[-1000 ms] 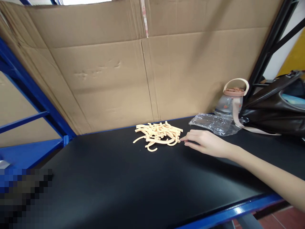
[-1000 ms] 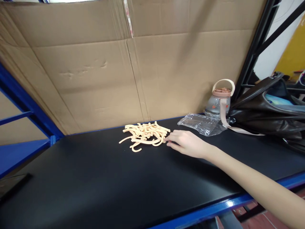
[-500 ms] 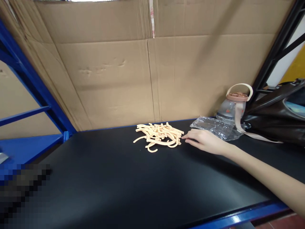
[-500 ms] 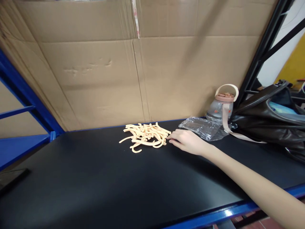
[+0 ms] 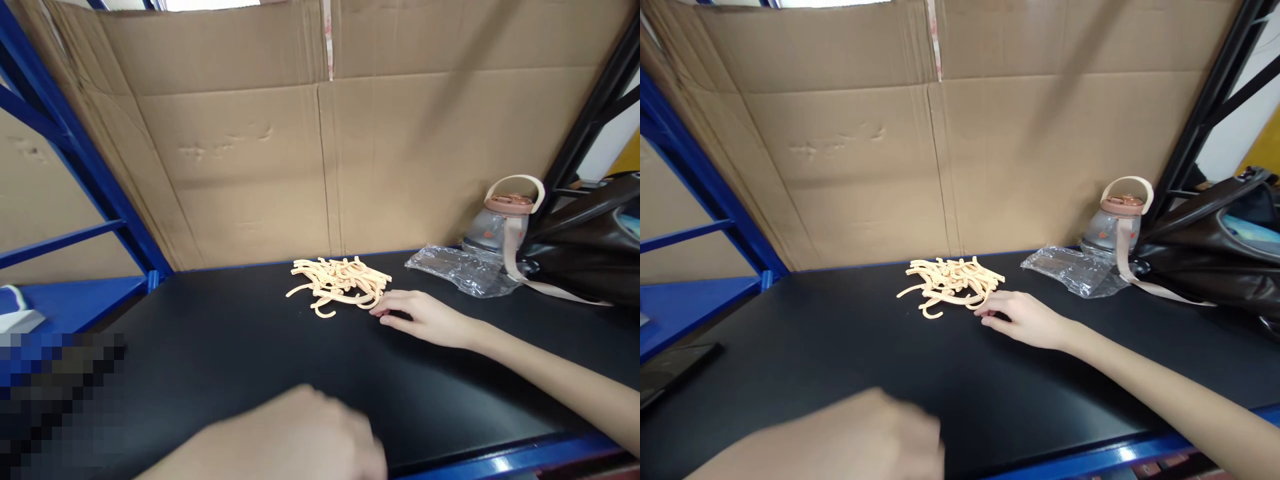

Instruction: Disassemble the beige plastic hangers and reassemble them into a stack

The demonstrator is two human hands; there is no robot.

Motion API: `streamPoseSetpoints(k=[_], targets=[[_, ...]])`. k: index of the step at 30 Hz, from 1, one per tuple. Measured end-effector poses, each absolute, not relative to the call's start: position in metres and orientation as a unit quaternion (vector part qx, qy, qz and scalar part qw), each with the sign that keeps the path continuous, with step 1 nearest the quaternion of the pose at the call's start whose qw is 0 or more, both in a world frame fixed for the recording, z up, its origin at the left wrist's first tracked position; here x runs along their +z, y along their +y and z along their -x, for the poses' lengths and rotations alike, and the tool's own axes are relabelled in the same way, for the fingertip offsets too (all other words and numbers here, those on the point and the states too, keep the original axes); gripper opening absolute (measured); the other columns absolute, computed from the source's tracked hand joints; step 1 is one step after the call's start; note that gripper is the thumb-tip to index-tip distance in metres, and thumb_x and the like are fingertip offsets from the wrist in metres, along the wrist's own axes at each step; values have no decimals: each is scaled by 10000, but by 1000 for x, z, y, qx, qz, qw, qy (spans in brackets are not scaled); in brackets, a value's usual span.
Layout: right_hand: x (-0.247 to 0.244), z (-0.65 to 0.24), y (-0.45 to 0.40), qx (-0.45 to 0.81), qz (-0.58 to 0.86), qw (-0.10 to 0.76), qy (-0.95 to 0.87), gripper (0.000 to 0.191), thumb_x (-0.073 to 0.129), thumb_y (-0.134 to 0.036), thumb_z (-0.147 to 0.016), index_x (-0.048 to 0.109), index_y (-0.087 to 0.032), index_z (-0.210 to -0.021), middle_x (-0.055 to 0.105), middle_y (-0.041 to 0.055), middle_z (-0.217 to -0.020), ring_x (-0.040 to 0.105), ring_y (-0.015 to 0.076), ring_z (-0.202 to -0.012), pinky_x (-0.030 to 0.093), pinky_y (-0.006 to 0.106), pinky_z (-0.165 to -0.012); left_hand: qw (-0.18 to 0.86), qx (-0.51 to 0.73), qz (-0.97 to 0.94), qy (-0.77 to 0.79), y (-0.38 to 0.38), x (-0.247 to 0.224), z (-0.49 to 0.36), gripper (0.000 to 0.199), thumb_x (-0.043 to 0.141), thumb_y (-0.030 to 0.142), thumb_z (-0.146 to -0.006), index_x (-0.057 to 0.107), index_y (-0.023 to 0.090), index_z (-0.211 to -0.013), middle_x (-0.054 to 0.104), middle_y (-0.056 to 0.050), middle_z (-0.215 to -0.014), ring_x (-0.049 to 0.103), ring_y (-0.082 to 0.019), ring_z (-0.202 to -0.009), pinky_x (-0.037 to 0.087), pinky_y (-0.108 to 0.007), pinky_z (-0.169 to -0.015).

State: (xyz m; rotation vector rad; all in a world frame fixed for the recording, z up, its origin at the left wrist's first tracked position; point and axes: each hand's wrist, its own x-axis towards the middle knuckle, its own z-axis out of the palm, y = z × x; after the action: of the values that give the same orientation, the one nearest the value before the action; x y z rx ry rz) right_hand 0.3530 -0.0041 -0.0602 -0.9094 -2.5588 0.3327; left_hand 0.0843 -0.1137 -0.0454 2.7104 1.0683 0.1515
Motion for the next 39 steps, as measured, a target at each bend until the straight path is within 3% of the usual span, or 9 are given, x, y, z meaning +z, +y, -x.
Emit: streamPoseSetpoints(k=[3, 5, 8, 11, 14, 21, 27, 31, 39], targets=[[-64, -345, 0, 100, 339, 182, -918, 256, 460, -288, -940, 626, -215, -1120, 637, 49, -1121, 596, 190, -1011, 461, 343, -910, 21, 8, -925, 379, -54, -32, -99, 131, 506, 257, -896, 625, 205, -885, 638, -35, -887, 616, -190, -802, 486, -296, -673], [-65, -342, 6, 79, 349, 169, -918, 265, 465, -292, -936, 618, -205, -1133, 625, 57, -1144, 586, 200, -1040, 458, 357, -927, -35, 23, -908, 417, -21, -31, -98, 144, 492, 246, -894, 621, 198, -933, 638, -48, -957, 614, -214, -891, 475, -293, -686], [-65, -337, 12, 38, 370, 148, -916, 280, 463, -299, -931, 612, -192, -1144, 619, 72, -1154, 583, 222, -1056, 470, 377, -918, -40, 46, -889, 454, 5, -38, -86, 216, 411, 261, -923, 609, 215, -994, 629, -35, -1015, 627, -189, -839, 469, -281, -654], [-68, -332, 12, -9, 394, 139, -909, 287, 452, -296, -930, 624, -176, -1126, 628, 91, -1120, 600, 238, -1016, 494, 387, -872, -38, 65, -877, 475, 6, -47, -77, 251, 366, 268, -931, 577, 231, -1062, 620, -21, -1008, 626, -158, -764, 457, -259, -608], [-72, -331, 10, -38, 387, 139, -911, 286, 432, -282, -938, 630, -166, -1109, 634, 97, -1074, 612, 229, -962, 509, 377, -834, -31, 87, -876, 473, -4, -53, -78, 237, 386, 264, -922, 551, 243, -1090, 619, -9, -998, 623, -152, -806, 457, -247, -629], [-68, -343, 6, 1, 350, 151, -924, 263, 429, -286, -949, 618, -197, -1108, 628, 60, -1097, 602, 199, -988, 496, 350, -865, -75, 29, -872, 483, -12, -52, -84, 200, 401, 248, -897, 546, 185, -774, 612, -31, -829, 607, -167, -681, 407, -250, -534], [-65, -342, 5, 25, 351, 153, -924, 259, 434, -283, -948, 618, -199, -1110, 632, 56, -1092, 604, 202, -991, 487, 349, -876, -100, 30, -854, 509, -5, -52, -74, 174, 388, 250, -899, 558, 215, -913, 627, -21, -901, 600, -150, -601, 386, -250, -519], [-67, -341, 4, 30, 352, 150, -923, 260, 438, -279, -947, 617, -193, -1115, 626, 58, -1092, 602, 200, -989, 484, 350, -879, -109, 47, -843, 524, -1, -53, -72, 149, 400, 260, -900, 536, 203, -879, 623, -14, -898, 591, -133, -592, 344, -233, -485], [-67, -342, 2, 21, 346, 125, -930, 274, 436, -290, -948, 609, -179, -1129, 601, 66, -1105, 588, 200, -998, 485, 358, -873, -142, 104, -844, 506, 7, -60, -67, 187, 436, 323, -919, 566, 228, -1014, 580, -18, -982, 616, -157, -773, 409, -231, -529]])
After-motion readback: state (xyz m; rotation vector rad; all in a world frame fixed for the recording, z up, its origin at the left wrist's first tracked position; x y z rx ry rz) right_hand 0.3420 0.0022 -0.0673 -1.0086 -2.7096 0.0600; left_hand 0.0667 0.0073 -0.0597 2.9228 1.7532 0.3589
